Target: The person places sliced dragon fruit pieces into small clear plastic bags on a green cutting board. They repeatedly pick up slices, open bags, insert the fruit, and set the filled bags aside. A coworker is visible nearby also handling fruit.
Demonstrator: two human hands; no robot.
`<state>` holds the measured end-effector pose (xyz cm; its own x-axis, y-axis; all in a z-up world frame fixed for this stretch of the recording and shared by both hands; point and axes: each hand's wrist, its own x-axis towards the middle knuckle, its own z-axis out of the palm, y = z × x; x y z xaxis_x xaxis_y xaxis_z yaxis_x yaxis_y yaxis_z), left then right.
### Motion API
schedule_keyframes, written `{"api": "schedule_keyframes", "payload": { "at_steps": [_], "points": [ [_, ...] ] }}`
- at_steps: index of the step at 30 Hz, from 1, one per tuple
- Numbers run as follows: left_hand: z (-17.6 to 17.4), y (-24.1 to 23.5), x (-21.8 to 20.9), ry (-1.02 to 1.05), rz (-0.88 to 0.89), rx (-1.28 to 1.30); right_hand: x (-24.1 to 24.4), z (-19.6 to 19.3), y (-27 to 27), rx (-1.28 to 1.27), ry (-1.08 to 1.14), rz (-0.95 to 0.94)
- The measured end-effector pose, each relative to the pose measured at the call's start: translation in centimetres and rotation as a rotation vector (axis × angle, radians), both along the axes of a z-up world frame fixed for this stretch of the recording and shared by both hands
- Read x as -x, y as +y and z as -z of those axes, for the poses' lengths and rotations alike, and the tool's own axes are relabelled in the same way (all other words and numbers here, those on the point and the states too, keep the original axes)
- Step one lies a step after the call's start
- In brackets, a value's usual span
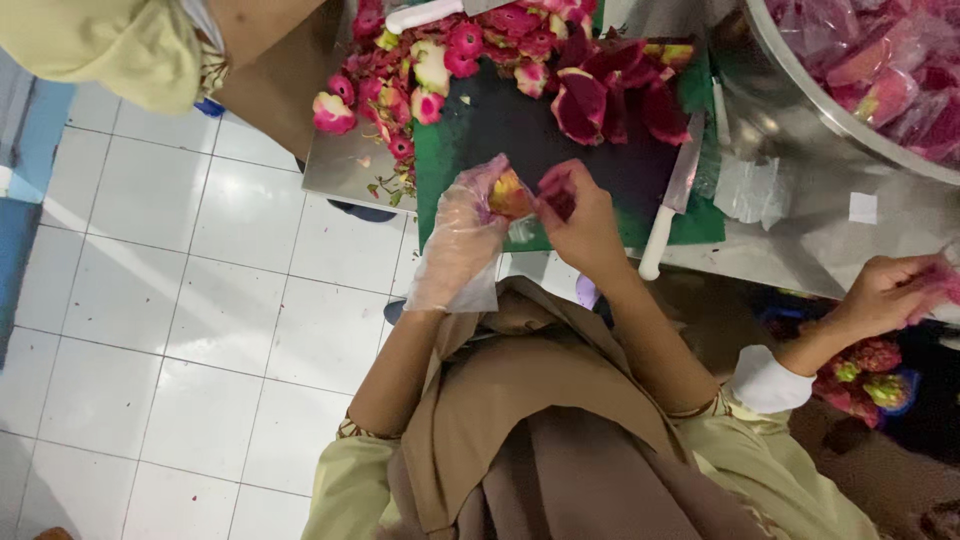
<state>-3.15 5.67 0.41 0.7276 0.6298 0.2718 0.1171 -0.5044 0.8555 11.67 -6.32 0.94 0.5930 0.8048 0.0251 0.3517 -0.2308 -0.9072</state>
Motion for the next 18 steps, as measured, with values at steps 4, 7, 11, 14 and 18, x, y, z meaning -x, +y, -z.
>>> {"api": "schedule_keyframes", "payload": {
  "at_steps": [4,7,11,14,18],
  "points": [
    [-1.2,0.3,0.3,-0.258,0.099,0.118,0.3,-0.2,0.2,-0.113,-0.117,0.013],
    [-2.0,-0.1,0.3,-0.320,0.104,-0.002,0.4,-0.7,-0.1,-0.140,-0.073,-0.007],
    [-2.6,-0.3,-1.0,-0.487,0.090,-0.147,0.1,-1.8,0.4,-0.224,-0.082,-0.048],
    [-2.0,0.0,-1.4,-0.378,0.018,0.076,0.5,-1.4,0.5,-0.175,-0.049,-0.082],
    [-2.5,0.9,-2.0,-0.528,0.130,0.287,-0.3,-2.1,1.1,-0.063,-0.015,-0.111]
  ]
}}
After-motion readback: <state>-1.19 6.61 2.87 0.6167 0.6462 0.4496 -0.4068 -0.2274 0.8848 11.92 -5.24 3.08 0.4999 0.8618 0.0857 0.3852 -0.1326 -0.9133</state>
